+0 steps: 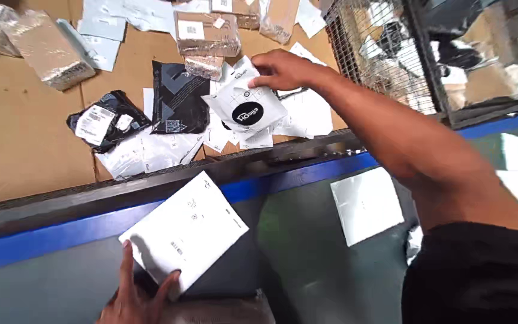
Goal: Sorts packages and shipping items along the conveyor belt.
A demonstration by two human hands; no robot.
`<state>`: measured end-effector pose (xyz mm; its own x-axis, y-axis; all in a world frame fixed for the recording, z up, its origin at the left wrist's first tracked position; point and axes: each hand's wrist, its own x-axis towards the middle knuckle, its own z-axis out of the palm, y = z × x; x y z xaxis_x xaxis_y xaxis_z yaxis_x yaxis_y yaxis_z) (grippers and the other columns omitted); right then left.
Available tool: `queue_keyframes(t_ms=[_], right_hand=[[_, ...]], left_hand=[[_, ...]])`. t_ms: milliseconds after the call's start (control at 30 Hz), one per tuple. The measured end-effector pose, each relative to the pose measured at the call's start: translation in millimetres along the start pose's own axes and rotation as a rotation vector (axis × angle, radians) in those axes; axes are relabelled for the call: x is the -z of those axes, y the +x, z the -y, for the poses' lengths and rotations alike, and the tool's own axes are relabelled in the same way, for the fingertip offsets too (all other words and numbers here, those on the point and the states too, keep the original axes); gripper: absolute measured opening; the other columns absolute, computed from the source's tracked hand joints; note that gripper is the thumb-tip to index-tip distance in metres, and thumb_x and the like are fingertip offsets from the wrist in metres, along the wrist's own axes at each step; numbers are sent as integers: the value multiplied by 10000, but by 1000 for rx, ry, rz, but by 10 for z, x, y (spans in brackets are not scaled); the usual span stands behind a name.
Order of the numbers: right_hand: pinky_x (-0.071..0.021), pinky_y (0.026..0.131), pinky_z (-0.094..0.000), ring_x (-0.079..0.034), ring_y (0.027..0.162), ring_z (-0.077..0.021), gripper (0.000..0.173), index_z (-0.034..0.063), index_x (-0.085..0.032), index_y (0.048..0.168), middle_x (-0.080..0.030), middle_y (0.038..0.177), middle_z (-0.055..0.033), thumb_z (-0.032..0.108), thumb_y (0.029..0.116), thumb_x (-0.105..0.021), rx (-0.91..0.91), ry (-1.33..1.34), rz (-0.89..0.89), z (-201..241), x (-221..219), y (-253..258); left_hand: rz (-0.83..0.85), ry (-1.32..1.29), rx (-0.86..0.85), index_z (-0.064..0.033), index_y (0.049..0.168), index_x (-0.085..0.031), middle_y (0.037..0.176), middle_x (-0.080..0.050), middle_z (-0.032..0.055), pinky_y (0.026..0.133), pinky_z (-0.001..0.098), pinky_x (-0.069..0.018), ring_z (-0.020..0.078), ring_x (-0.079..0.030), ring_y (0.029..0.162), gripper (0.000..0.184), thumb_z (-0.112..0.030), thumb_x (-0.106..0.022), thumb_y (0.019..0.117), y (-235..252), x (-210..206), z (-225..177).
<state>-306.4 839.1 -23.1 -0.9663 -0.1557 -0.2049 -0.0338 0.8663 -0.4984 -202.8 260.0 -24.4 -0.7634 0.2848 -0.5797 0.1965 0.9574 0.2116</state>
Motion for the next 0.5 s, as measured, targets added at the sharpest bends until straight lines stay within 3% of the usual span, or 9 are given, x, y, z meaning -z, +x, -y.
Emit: queue_keyframes(t_ms=[67,100,167,233,333,400,500], right_hand=[[-614,824,-363,-707,859,-129,276,41,-663,1158,-717,972,-63,281,1031,-615,7,215,-98,710,148,-390],[-622,813,-332,-712,860,-109,258,40,-658,1174,-722,988,-52,255,1050,-590,8,343,-125,1063,117,-568],[-619,794,-287,-705,843,-77,233,52,-659,1197,-724,979,-15,221,1066,-565,-14,586,-183,1713,-40,-792],[-624,768,-314,-703,812,-100,212,45,-653,1161,-715,935,-20,202,1076,-540,-89,849,-256,2243,-340,-1018],[-616,799,-358,-708,864,-135,223,56,-629,1195,-720,992,-49,215,1082,-520,-264,1213,-318,3031,-1069,-1247],[-606,875,-386,-710,961,-166,306,41,-593,1316,-718,1105,-83,227,1083,-523,-358,1352,-322,3507,-1612,-1423],[-600,915,-411,-707,1007,-188,325,-5,-584,1310,-711,1138,-113,219,1089,-501,-413,1476,-374,4288,-2444,-1800]], left_hand=[[-14,14,6,-312,1643,-230,853,-721,267,683,715,-523,498,-685,727,1124,-754,-741,744,59,101,249],[-7,-7,0,-357,1620,-292,870,-726,256,703,723,-521,498,-687,753,1035,-733,-740,766,24,119,399],[38,-45,-1,-394,1587,-353,956,-739,227,782,728,-521,483,-698,862,914,-706,-720,810,0,229,714],[71,-91,-24,-398,1565,-395,994,-746,195,829,710,-525,448,-706,920,856,-680,-722,825,-24,222,909],[14,-203,-78,-302,1478,-544,945,-734,181,810,680,-526,414,-696,864,702,-548,-764,859,-152,155,1190],[-41,-234,-153,-202,1405,-605,1001,-734,218,829,722,-514,461,-699,917,585,-456,-752,899,-213,172,1365],[-129,-214,-232,-86,1327,-638,1136,-669,312,860,769,-462,540,-636,1050,517,-399,-714,923,-371,193,1697]])
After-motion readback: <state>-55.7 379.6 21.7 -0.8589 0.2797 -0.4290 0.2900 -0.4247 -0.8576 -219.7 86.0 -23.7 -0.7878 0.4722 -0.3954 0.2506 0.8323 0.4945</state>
